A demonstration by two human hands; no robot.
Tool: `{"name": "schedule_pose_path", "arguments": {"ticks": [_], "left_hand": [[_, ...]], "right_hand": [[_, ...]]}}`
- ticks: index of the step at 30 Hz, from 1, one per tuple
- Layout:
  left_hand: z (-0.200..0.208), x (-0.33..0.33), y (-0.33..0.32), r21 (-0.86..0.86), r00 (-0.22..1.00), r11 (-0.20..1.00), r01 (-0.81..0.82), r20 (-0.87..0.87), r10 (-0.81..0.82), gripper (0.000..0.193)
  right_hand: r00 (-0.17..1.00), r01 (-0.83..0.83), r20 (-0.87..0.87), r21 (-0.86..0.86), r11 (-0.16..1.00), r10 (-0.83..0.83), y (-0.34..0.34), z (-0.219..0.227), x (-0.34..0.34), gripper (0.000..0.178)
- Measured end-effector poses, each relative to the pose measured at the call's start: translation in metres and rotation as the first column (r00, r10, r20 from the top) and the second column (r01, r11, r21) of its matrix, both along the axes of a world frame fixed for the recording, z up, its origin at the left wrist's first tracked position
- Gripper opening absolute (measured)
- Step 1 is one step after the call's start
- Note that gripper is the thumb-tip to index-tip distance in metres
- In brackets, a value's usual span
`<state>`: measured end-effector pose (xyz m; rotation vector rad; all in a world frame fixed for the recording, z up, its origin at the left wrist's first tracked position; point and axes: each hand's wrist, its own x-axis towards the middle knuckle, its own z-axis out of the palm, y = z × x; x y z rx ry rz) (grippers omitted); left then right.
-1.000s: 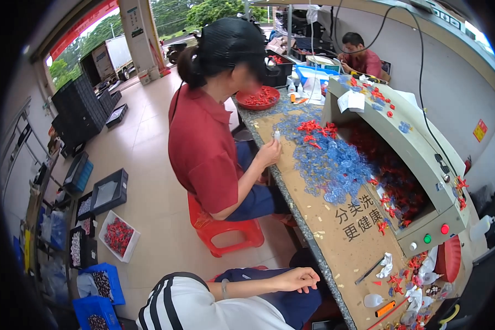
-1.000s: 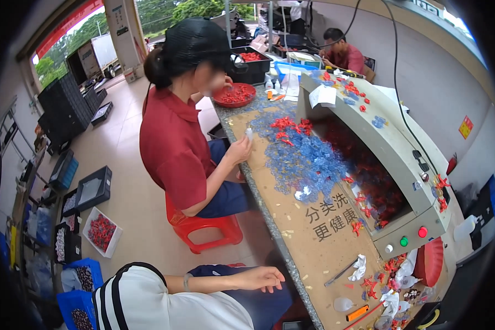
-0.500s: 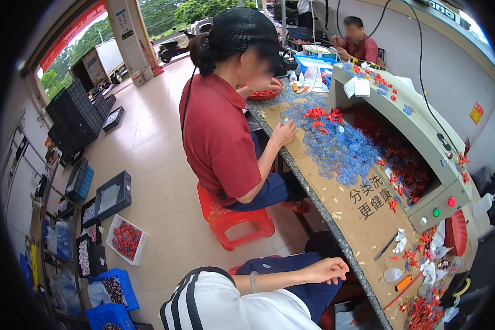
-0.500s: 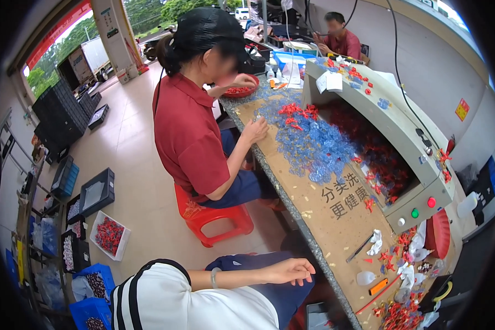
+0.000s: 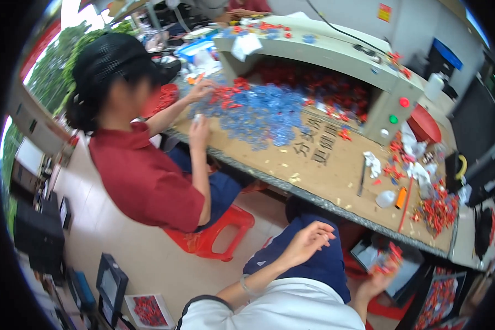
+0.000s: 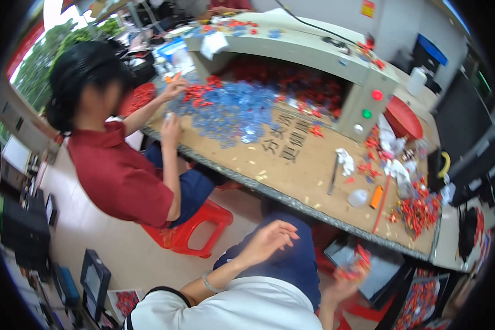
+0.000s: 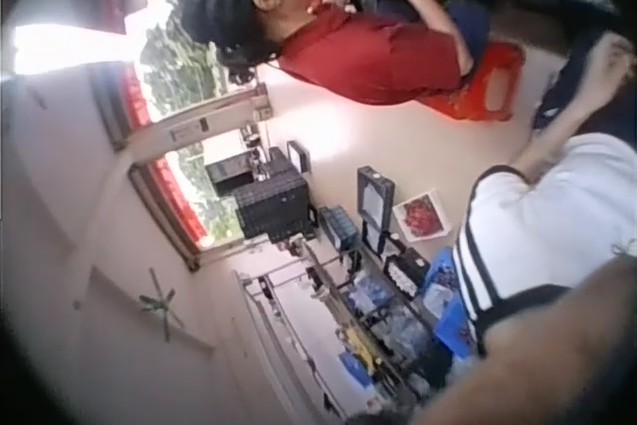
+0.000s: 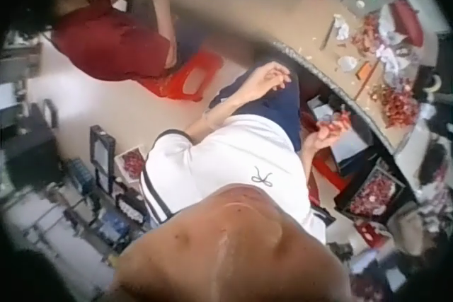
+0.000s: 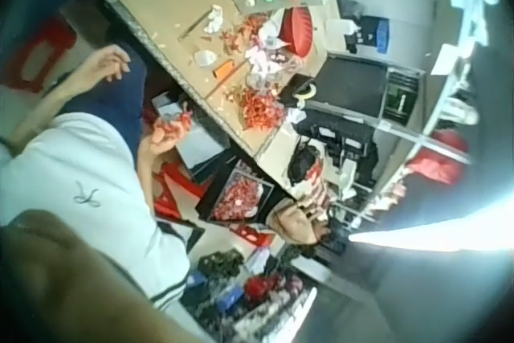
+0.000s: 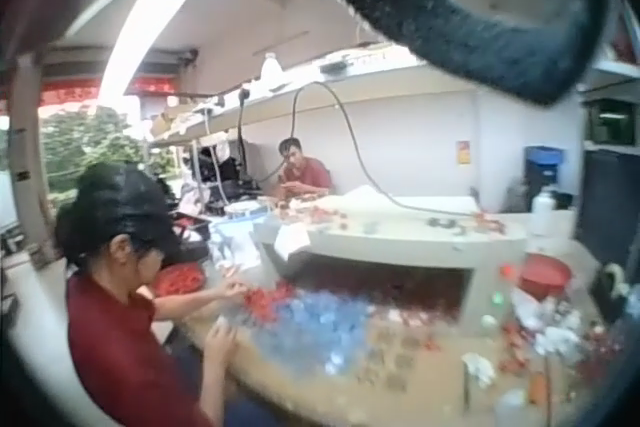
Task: The person assembles plastic figurines by applying glue using a paintbrush and a squeeze bottle and pressing the components together by hand.
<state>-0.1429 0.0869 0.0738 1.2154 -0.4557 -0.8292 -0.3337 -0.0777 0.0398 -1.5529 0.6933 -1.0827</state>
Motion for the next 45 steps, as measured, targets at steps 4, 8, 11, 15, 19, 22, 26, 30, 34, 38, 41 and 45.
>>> {"name": "schedule_pose_path", "arguments": {"ticks": [4,8,11,15,19,22,26,30,34,38,41,45], "left_hand": [[-0.002,0.016,0.009,0.045,0.988,0.987,-0.152,0.027,0.151,0.023],[-0.004,0.038,0.019,0.079,0.952,0.951,-0.3,0.081,0.294,0.023],[-0.003,0.055,0.015,0.06,0.941,0.945,-0.322,0.126,0.313,0.022],[-0.001,0.078,-0.002,0.083,0.946,0.948,-0.308,0.131,0.296,0.023],[0.001,0.105,-0.032,0.092,0.932,0.941,-0.325,0.201,0.303,0.023],[0.001,0.126,-0.057,0.128,0.708,0.861,-0.492,0.634,0.311,0.029],[0.006,0.136,-0.067,0.187,0.689,0.854,-0.486,0.683,0.243,0.031],[0.006,0.15,-0.084,0.252,0.483,0.824,-0.507,0.875,0.03,0.041],[0.008,0.168,-0.106,0.224,0.298,0.846,-0.484,0.951,-0.081,0.051],[0.016,0.175,-0.126,0.397,0.379,0.821,-0.411,0.893,-0.243,0.061],[0.0,0.184,-0.13,0.449,0.447,0.805,-0.389,0.855,-0.261,0.065],[-0.015,0.176,-0.139,0.405,0.469,0.759,-0.51,0.871,-0.149,0.067]], "right_hand": [[0.885,-0.402,-0.386,-0.346,0.848,0.262,0.011,0.045,0.123,0.049],[0.859,-0.398,-0.505,-0.548,0.736,0.089,-0.008,0.05,0.233,0.05],[0.8,-0.334,-0.585,-0.617,0.712,-0.131,-0.028,0.045,0.275,0.048],[0.681,-0.358,-0.66,-0.679,0.641,-0.318,-0.041,-0.011,0.294,0.058],[0.613,-0.46,-0.765,-0.549,0.698,-0.198,-0.045,0.022,0.278,0.057],[0.739,-0.337,-0.624,-0.669,0.662,-0.254,-0.055,0.037,0.259,0.049],[0.864,-0.257,-0.485,-0.661,0.705,-0.14,-0.06,0.065,0.214,0.033],[0.898,0.032,-0.343,-0.575,0.818,-0.276,-0.076,0.087,0.14,0.01],[0.658,0.133,-0.592,-0.518,0.845,-0.466,-0.165,0.06,0.108,0.017],[0.671,0.051,-0.496,-0.711,0.702,-0.552,-0.227,0.039,0.143,0.019],[0.476,-0.062,-0.757,-0.536,0.842,-0.447,-0.253,0.026,0.168,0.023],[0.476,-0.045,-0.761,-0.521,0.852,-0.44,-0.262,0.003,0.176,0.029]]}}
